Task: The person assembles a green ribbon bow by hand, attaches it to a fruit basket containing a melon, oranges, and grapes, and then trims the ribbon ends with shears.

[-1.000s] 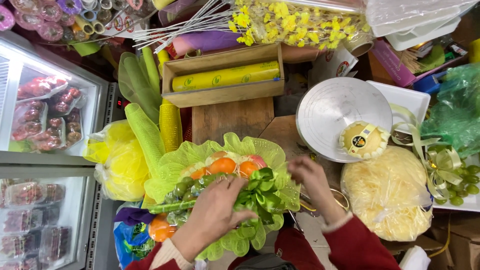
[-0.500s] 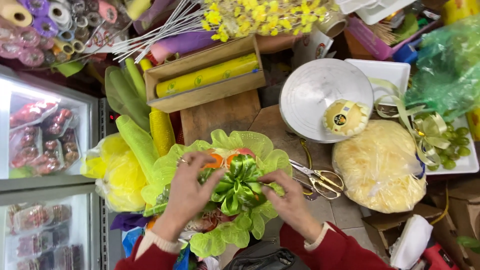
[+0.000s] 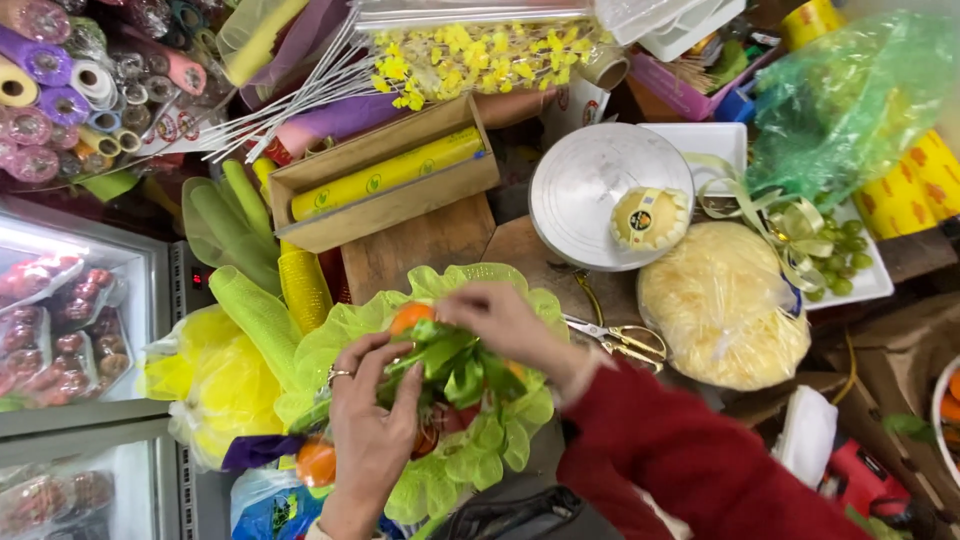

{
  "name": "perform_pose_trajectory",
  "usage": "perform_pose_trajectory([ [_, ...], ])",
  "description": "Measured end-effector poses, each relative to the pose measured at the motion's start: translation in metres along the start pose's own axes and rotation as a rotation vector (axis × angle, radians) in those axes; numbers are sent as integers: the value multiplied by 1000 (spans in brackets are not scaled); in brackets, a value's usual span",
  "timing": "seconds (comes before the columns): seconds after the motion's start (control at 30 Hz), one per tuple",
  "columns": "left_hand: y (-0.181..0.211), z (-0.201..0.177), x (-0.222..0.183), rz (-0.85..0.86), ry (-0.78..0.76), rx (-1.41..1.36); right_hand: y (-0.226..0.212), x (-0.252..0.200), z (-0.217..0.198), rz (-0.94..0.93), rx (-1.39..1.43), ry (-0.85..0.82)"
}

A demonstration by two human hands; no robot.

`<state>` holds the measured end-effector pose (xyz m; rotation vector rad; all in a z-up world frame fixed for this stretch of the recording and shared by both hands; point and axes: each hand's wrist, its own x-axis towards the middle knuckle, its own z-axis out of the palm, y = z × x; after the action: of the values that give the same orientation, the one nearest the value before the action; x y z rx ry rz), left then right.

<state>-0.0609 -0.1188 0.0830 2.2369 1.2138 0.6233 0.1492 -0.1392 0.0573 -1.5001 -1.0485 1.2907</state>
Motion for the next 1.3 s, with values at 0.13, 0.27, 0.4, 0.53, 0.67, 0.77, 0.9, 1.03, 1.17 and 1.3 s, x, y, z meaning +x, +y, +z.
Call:
perform_pose_trajectory([
  [0.13,-8,-29,-28,-205,-20,-99,-19,-8,-11,-9,19,180],
  [0.27,-46,-42,-48,-179,-1,-94,9,-52,-3,121,95,445],
  [0.4,-61,-28,-42,-193,-182,-125,4,-78,39,242,46,502],
  [0.53,-60,-8,-42,76,-254,-260,37,-61,59,184,-172,511],
  [0.67,-55,8,-64,-35,-391,-301,40,-75,41,216,305,590],
  [0.77,-46,33,-77,-112,-440,-330,54,-81,37,243,200,615],
  [0.9,-10,63,-75,-334,-379,-524,41,-86,39,330,220,481],
  [1.03,-4,120,-70,-415,21,-864,105,-60,33,113,381,455],
  [1.17,-4,139,-68,-563,152,-987,89,-81,-22,165,333,420],
  [1.3,21,124,-67,-744,175,-1021,271,-76,-99,422,-238,383],
])
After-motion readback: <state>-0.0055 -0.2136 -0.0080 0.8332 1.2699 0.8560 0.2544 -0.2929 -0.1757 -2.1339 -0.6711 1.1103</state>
